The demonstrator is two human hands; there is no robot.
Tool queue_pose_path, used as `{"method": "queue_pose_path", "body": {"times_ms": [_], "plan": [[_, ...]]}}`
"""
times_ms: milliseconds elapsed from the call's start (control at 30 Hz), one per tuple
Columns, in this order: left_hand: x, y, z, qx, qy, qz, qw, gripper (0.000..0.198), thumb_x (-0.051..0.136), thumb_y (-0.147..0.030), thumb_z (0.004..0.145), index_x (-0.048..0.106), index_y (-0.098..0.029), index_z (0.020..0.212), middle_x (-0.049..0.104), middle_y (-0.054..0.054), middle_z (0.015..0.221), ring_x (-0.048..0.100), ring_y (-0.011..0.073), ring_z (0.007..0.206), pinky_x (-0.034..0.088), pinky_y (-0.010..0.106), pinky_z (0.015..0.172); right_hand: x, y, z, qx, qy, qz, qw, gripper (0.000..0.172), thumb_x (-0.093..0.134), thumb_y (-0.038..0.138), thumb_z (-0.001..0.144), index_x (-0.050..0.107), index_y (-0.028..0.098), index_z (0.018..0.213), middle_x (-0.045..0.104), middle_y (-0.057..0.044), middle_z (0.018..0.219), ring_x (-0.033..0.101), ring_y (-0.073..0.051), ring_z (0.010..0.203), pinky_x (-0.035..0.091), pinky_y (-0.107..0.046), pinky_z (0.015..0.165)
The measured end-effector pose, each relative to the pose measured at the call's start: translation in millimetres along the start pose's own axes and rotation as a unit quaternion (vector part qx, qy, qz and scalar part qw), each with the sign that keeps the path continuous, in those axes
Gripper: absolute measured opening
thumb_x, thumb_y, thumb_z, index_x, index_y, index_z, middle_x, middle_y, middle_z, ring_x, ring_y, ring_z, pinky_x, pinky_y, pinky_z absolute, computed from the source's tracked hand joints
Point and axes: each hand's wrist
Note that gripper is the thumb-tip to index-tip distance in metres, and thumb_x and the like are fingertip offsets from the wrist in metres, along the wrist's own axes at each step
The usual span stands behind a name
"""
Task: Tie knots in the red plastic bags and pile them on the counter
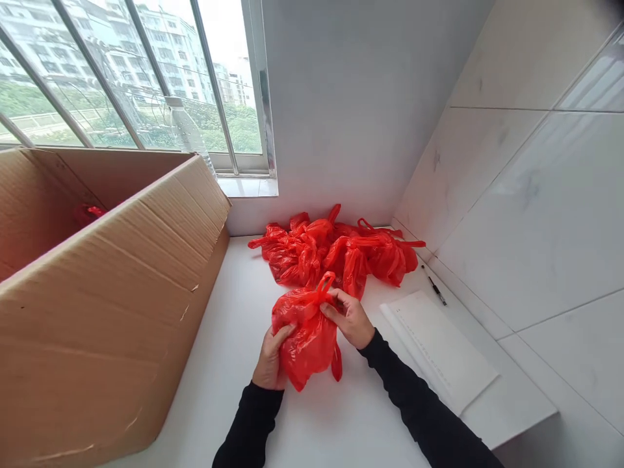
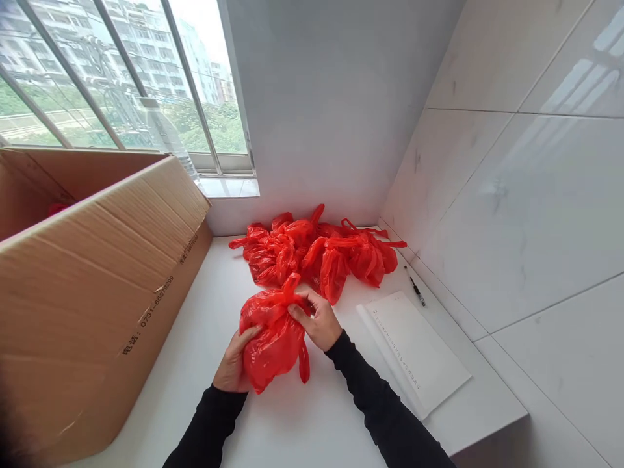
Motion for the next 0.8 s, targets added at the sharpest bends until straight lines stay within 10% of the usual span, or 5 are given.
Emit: {"method": "queue_pose_path", "body": {"times_ms": [167, 367, 500, 800], "plan": [[-5.5, 2.5, 2.9, 0.052, 0.021, 0.068, 0.996, 0.033, 0.080, -0.037, 0.073, 0.067, -0.016, 0.095, 0.076, 0.007, 0.087, 0.072, 0.0271, 0.084, 0.056, 0.035, 0.075, -3.3, -4.3, 12.8, 0.025, 0.020, 0.040, 0.999, 0.056, 0.030, 0.064, 0.096, 0.064, 0.021, 0.085, 0.063, -0.002, 0.077, 0.060, -0.018, 0.076, 0.049, -0.031, 0.075], [-0.2, 9.6, 9.2, 0.058, 0.016, 0.141, 0.988, 0.047, 0.086, -0.036, 0.065, 0.068, -0.013, 0.102, 0.075, 0.011, 0.100, 0.070, 0.0288, 0.093, 0.055, 0.034, 0.078, -1.9, -15.0, 1.4, 0.058, 0.110, 0.004, 0.992, 0.028, 0.067, 0.043, 0.084, 0.065, 0.020, 0.100, 0.066, -0.001, 0.086, 0.062, -0.018, 0.081, 0.050, -0.032, 0.079], [-1.5, 13.0, 13.3, 0.070, 0.022, 0.210, 0.975, 0.052, 0.083, -0.035, 0.069, 0.063, -0.016, 0.113, 0.073, 0.012, 0.109, 0.068, 0.0274, 0.100, 0.053, 0.034, 0.085, 0.5, -14.4, -1.4, 0.035, 0.046, -0.024, 0.998, 0.015, 0.062, 0.031, 0.086, 0.067, 0.018, 0.092, 0.067, -0.001, 0.087, 0.061, -0.017, 0.080, 0.049, -0.031, 0.078], [-1.9, 11.6, 11.1, 0.074, 0.021, 0.231, 0.970, 0.039, 0.078, -0.032, 0.072, 0.063, -0.017, 0.104, 0.073, 0.007, 0.098, 0.068, 0.0234, 0.086, 0.052, 0.031, 0.074, -10.5, -10.3, -0.6, 0.097, 0.145, 0.050, 0.983, 0.037, 0.066, 0.042, 0.087, 0.062, 0.022, 0.118, 0.070, -0.004, 0.107, 0.065, -0.022, 0.100, 0.050, -0.036, 0.092]]}}
Point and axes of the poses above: each hand's wrist, its own z-axis towards the middle knuckle, its own x-axis out of the palm, y = z × x
